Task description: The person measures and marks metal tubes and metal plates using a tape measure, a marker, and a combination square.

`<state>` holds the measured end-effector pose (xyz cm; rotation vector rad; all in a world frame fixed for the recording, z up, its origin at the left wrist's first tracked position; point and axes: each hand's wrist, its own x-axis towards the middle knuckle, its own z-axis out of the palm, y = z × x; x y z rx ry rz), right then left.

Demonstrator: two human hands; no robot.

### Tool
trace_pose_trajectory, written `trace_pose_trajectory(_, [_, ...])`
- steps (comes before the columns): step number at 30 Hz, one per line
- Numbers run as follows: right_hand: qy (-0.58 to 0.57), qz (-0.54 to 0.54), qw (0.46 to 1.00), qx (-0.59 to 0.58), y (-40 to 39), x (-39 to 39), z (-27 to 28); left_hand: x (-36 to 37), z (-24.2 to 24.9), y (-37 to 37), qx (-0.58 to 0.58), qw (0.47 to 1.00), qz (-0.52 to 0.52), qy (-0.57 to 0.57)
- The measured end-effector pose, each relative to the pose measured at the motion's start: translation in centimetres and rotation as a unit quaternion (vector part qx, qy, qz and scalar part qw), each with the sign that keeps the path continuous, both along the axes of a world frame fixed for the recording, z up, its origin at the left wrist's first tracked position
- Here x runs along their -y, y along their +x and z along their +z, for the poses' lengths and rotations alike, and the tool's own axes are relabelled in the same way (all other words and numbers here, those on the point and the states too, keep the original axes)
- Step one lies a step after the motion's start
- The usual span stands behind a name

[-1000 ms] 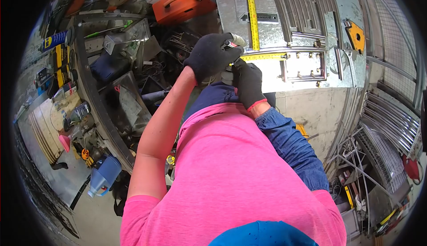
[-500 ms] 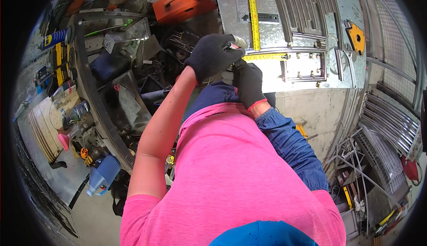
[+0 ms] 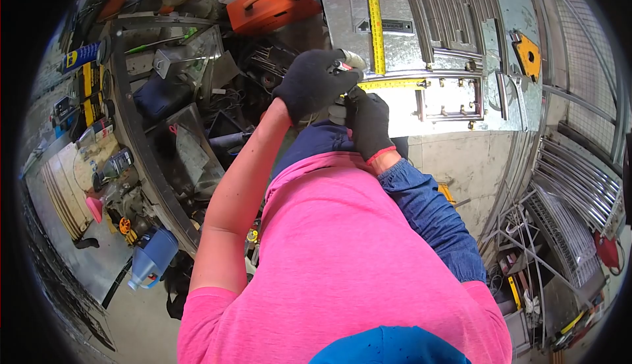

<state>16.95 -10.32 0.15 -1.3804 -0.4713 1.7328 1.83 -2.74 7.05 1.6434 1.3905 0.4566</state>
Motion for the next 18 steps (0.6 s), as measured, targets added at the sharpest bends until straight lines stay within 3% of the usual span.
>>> trace_pose_trajectory(1, [-0.039, 0.002, 0.999, -0.014, 0.0, -0.1, -0.3, 0.0, 0.1, -0.1, -0.001, 1.0, 0.0, 0.0])
trace_pose_trajectory(3, [-0.077, 0.001, 0.997, -0.028, 0.3, -0.4, 0.1, 0.1, 0.2, -0.4, 0.131, 0.981, 0.143, -0.031])
trace_pose_trajectory(6, [-0.113, 0.058, 0.992, 0.016, 1.4, -0.6, 1.5, 1.2, -0.9, -1.8, 0.085, 0.977, 0.195, 0.022])
trace_pose_trajectory(9, [-0.139, 0.063, 0.985, -0.079, 2.1, 0.8, 1.1, 3.5, -1.5, -3.1, 0.105, 0.977, 0.188, -0.001])
trace_pose_trajectory(11, [-0.134, 0.041, 0.986, -0.086, 2.4, 1.1, 2.7, 5.0, -2.2, -3.5, 0.148, 0.968, 0.198, -0.046])
trace_pose_trajectory(14, [-0.108, 0.019, 0.992, -0.069, 2.7, 0.5, 5.3, 6.3, 0.2, -1.8, 0.2, 0.949, 0.243, 0.003])
trace_pose_trajectory(16, [-0.03, 0.091, 0.994, 0.057, 3.0, -0.4, 4.5, 6.0, 0.9, -1.0, 0.219, 0.945, 0.242, 0.015])
trace_pose_trajectory(18, [-0.005, 0.09, 0.994, 0.065, 2.9, -1.7, 5.2, 5.3, 0.6, -0.7, 0.327, 0.902, 0.282, -0.017])
